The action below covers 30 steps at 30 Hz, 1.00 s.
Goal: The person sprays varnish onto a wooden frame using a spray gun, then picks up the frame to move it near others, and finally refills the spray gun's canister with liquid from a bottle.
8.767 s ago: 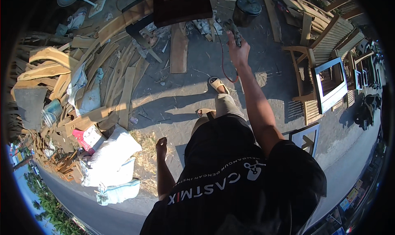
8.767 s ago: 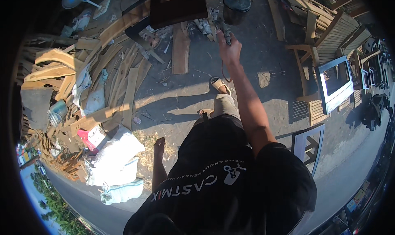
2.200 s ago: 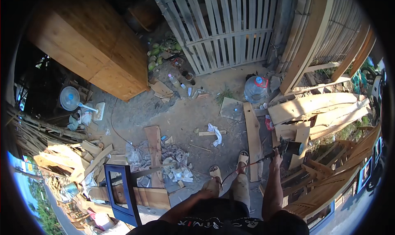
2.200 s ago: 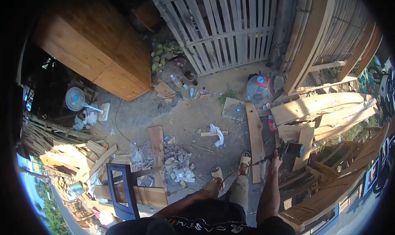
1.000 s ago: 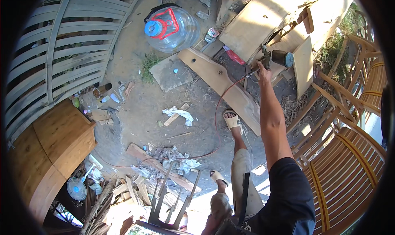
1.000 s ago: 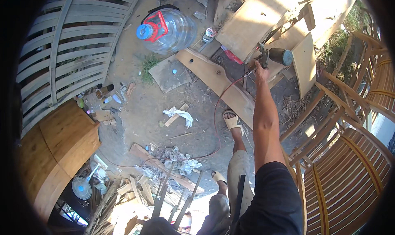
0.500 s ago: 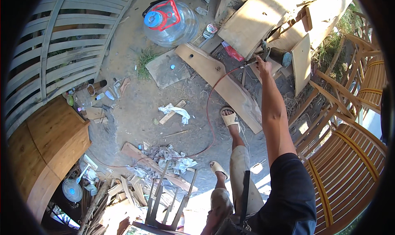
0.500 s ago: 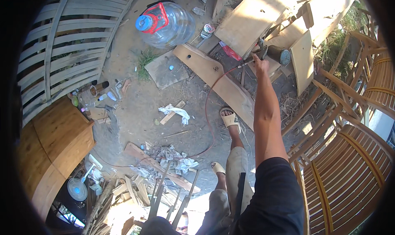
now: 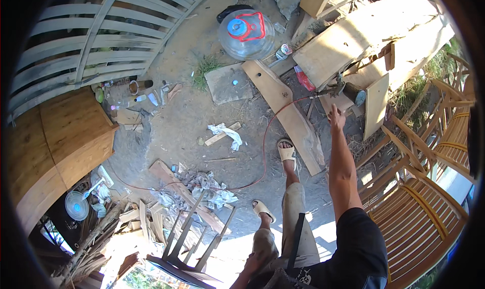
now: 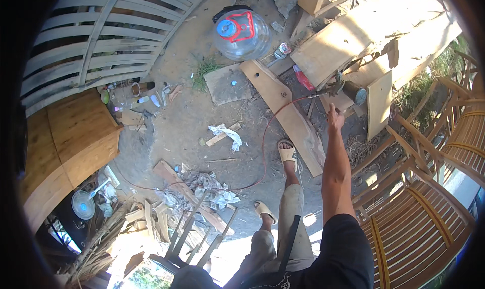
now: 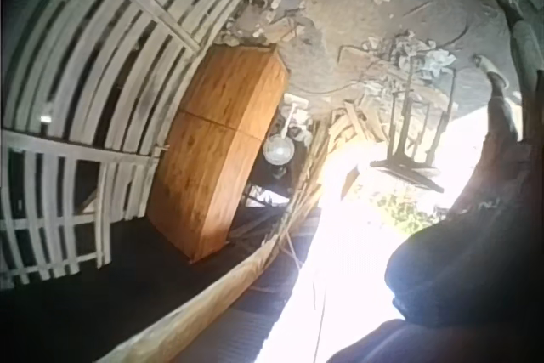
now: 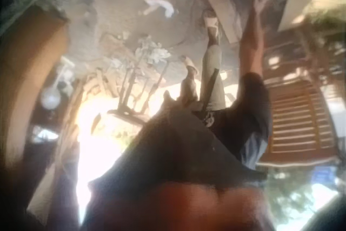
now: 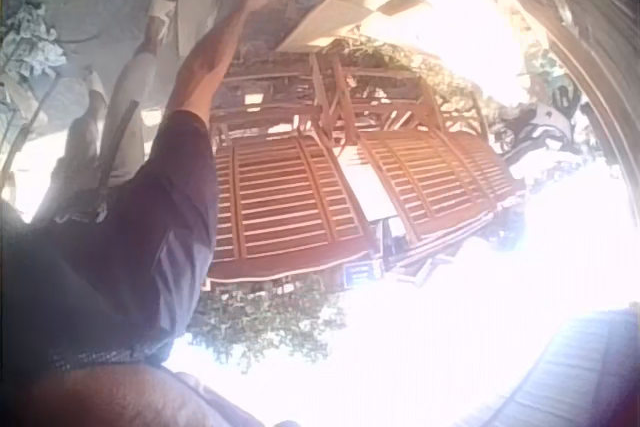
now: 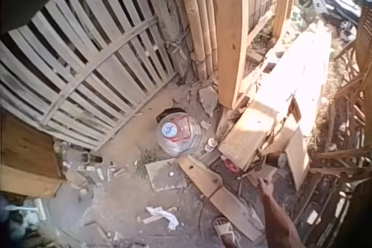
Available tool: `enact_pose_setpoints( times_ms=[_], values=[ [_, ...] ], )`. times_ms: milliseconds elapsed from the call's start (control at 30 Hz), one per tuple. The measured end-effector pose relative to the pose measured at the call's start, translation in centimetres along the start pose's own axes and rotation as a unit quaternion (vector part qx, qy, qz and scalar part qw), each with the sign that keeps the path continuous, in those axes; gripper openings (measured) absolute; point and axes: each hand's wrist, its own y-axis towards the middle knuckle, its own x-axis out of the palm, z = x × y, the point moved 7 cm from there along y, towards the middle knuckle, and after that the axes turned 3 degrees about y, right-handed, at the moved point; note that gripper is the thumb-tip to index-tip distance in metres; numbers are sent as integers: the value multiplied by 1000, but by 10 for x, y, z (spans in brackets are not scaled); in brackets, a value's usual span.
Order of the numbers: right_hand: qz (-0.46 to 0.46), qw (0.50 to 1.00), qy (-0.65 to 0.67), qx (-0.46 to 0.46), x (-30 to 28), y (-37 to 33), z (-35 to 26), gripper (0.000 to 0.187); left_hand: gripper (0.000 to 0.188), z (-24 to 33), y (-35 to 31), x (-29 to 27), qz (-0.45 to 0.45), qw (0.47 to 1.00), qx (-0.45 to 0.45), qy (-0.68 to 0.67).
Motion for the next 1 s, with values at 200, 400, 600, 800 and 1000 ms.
enact_pose_setpoints(
  times_ms=[200, 400, 600, 800, 1000],
  values=[
    [-114, 874, -440, -169, -72, -119, 96, 58, 50, -9, -32, -14, 65, 993, 94, -30],
    [-367, 780, -491, -127, -43, -280, 95, 47, 53, -82, -47, 41, 239, 934, 179, -198],
    [-460, 716, -488, -193, 36, -377, 29, 33, 55, -137, -49, 125, 303, 877, 82, -363],
    [-448, 722, -502, -162, 38, -527, 18, 34, 55, -212, -18, 295, 153, 565, -15, -810],
    [-536, 682, -458, -193, 108, -691, 59, 47, 59, -314, -53, 409, 298, 267, -95, -911]
  ],
)
